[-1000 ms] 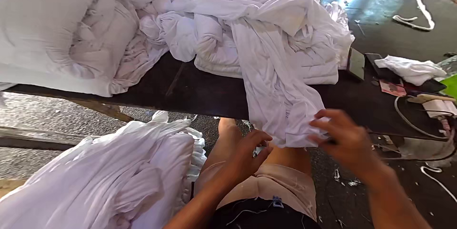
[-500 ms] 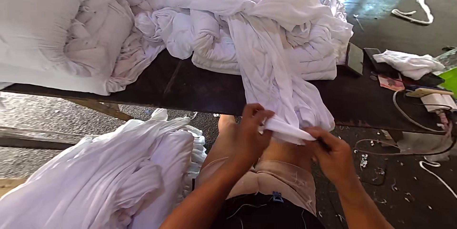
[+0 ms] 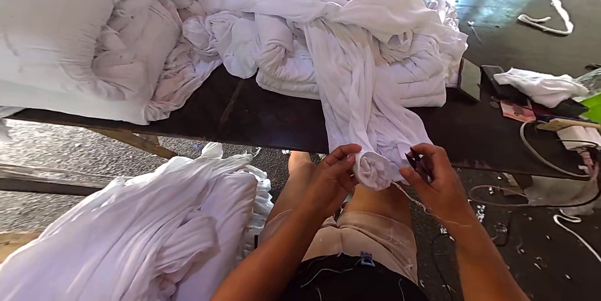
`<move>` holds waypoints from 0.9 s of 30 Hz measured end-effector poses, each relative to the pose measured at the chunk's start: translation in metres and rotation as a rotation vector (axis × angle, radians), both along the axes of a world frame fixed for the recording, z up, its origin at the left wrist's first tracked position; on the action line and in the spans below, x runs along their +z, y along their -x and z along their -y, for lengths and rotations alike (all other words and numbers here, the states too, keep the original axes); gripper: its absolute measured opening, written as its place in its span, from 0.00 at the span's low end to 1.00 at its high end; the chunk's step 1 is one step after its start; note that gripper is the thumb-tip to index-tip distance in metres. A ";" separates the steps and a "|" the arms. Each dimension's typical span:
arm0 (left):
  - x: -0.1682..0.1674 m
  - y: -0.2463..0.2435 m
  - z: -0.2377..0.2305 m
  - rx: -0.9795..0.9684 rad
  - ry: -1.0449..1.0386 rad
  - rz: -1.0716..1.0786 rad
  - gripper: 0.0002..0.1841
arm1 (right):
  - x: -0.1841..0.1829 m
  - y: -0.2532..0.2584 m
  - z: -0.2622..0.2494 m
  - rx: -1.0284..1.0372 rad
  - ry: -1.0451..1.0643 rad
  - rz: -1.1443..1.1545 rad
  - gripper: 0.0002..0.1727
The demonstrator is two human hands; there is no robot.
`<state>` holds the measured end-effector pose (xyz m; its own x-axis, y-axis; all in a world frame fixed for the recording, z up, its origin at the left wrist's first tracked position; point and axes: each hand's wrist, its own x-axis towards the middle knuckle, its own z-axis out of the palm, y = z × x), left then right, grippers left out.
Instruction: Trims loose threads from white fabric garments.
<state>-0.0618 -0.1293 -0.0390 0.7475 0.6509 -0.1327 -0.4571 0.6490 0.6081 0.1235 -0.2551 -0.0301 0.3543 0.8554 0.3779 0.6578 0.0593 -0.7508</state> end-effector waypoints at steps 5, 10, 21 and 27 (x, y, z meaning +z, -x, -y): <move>0.001 0.004 -0.003 0.045 0.069 0.001 0.16 | -0.007 -0.013 0.010 0.032 -0.125 0.529 0.18; 0.003 0.006 -0.004 0.049 0.083 0.008 0.16 | -0.023 -0.015 0.008 0.137 -0.136 0.541 0.15; -0.007 0.010 -0.002 0.011 0.054 0.097 0.10 | -0.029 -0.008 -0.010 0.236 -0.202 -0.035 0.14; -0.016 0.018 0.025 -0.002 -0.421 -0.122 0.12 | -0.024 0.002 -0.027 0.396 0.210 -0.524 0.18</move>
<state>-0.0796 -0.1545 -0.0554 0.7439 0.6659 0.0564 -0.3647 0.3337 0.8693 0.1213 -0.2282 -0.0545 0.0911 0.9944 0.0540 0.1640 0.0385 -0.9857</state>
